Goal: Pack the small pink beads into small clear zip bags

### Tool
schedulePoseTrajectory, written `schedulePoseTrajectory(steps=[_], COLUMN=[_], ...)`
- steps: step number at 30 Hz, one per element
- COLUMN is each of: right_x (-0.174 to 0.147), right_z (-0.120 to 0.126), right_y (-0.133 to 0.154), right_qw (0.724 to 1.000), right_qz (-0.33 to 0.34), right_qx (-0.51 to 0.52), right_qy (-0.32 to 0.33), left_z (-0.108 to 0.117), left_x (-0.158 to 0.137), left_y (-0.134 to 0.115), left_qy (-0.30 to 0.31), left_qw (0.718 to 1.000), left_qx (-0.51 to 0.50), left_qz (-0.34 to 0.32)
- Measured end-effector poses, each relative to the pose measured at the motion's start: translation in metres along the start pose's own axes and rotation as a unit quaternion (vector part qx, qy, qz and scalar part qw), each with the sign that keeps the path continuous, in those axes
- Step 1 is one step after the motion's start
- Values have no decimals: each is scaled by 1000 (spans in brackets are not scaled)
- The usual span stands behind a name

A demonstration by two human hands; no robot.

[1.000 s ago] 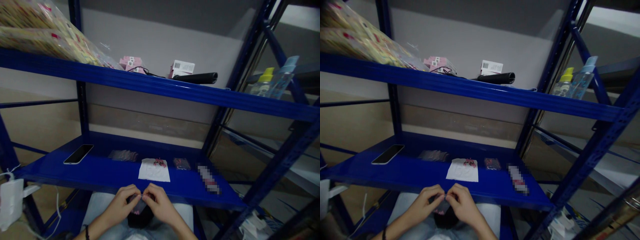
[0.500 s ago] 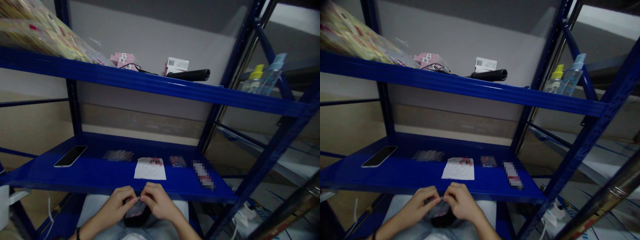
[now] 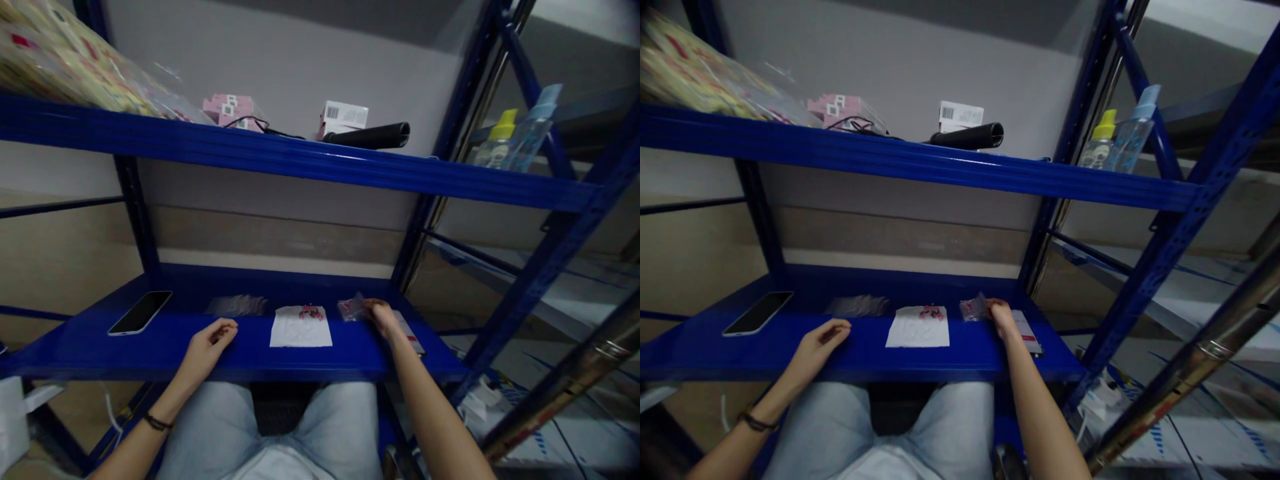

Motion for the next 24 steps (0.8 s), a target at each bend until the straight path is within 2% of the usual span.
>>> schedulePoseTrajectory(steps=[4,6,9,11,15,17,21,24], right_x=[-8,-16,-39,-60,-99,-109,-116,-120], right_z=[15,17,-2,-22,-59,-71,-78,-82], right_y=[-10,-9,2,13,36,43,50,52], right_qw=[995,986,959,950,922,909,900,901], right_qz=[-4,20,99,155,292,332,350,353], right_qx=[-95,-165,-264,-266,-241,-235,-238,-226], right_qy=[-20,-22,20,46,77,90,102,116], left_z=[15,20,17,13,10,9,8,10], left_x=[31,52,84,102,131,140,146,140], left_y=[-6,-9,-5,0,7,10,17,21], left_qy=[-31,-17,66,121,176,201,229,221], left_qw=[994,983,950,925,905,897,890,895], left_qx=[98,174,303,359,385,393,392,386], left_qz=[-35,-53,-41,-17,22,37,41,42])
Point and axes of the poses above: each hand's wrist, its own x-axis towards the middle knuckle, its own z-axis out of the back of the hand, y = z × x, the point moved 6 cm from there along x, towards the middle knuckle, and after that the axes turned 13 degrees about z, right-handed, at the moved point
